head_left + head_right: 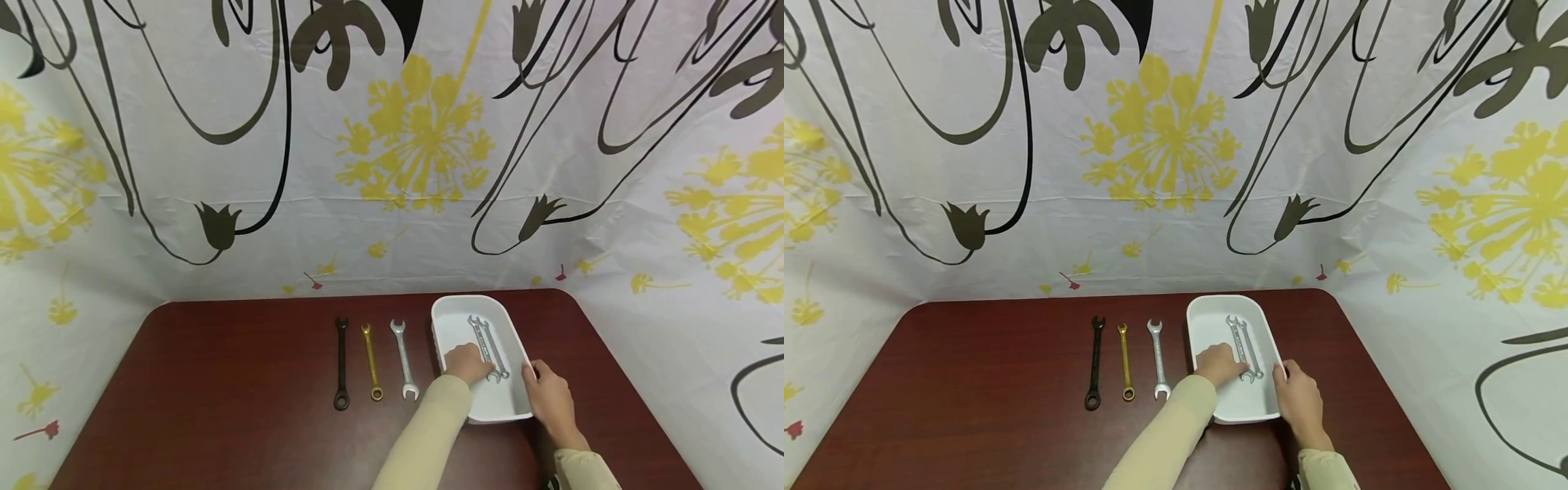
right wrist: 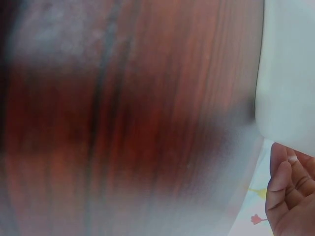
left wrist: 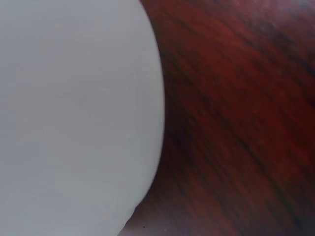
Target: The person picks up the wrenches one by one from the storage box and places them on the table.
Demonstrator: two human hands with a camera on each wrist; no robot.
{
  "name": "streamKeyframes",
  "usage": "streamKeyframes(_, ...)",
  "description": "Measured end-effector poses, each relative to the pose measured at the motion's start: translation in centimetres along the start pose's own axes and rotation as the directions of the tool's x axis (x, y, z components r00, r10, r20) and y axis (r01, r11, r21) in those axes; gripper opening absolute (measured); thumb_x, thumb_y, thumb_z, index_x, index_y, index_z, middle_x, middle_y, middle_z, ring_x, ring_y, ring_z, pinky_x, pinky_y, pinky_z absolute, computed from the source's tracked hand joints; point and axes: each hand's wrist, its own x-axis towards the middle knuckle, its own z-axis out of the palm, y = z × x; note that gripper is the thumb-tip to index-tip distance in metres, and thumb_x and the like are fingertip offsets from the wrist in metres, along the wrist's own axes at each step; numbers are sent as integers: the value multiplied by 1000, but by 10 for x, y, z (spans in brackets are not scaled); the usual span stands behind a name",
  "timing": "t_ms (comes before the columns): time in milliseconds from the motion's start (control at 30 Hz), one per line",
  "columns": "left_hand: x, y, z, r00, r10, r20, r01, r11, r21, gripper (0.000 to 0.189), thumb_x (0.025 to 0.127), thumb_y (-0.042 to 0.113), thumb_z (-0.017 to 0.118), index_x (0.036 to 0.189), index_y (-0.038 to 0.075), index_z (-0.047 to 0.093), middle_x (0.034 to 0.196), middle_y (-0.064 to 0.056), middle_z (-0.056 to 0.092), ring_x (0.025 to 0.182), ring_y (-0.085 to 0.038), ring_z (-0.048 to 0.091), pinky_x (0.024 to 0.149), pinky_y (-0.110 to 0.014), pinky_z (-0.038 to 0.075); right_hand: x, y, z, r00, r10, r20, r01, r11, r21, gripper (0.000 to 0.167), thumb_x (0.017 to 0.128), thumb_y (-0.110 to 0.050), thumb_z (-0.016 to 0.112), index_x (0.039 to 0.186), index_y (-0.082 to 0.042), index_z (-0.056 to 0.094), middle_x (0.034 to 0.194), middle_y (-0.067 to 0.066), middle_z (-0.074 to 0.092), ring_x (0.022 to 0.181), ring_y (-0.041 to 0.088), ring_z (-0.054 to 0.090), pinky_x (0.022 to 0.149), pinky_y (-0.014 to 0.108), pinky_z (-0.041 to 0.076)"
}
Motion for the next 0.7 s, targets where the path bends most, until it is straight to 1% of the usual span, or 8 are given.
streamKeyframes(133,1,-2,4,1000,9,1,-9,1000,-10,42,77,42,74,55,16,48,53,2,51,49,-12,45,53,-26,35,0,2,1,1000,-2,-6,2,1000,-3,43,102,-37,37,114,-2,60,104,28,65,85,41,62,70,55,45)
streamKeyframes(333,0,-2,2,1000,12,29,-11,999,-53,39,79,39,71,56,16,50,51,2,51,47,-13,46,53,-25,35,-1,3,1,1000,-1,-20,1,1000,-1,42,101,-35,38,113,-2,60,103,29,65,85,42,62,70,55,45)
streamKeyframes(500,0,-2,2,1000,7,16,-7,999,-49,42,82,45,69,57,16,51,50,2,50,46,-13,46,53,-25,35,-1,2,2,1000,-6,-23,6,1000,2,41,101,-35,39,113,-2,60,103,28,66,85,42,62,70,55,45)
streamKeyframes(600,0,-2,3,1000,5,1,-5,1000,-25,44,79,48,72,58,16,52,51,3,50,47,-12,46,54,-25,36,0,1,3,1000,-9,-20,9,1000,1,42,101,-36,38,113,-2,60,103,28,66,84,41,63,70,55,46)
streamKeyframes(700,1,-2,4,1000,-1,10,1,1000,-31,42,77,47,75,59,16,53,52,3,50,48,-12,46,55,-25,36,-1,1,3,1000,-4,-27,4,1000,-3,41,101,-35,39,113,-2,60,102,28,66,84,40,63,70,54,46)
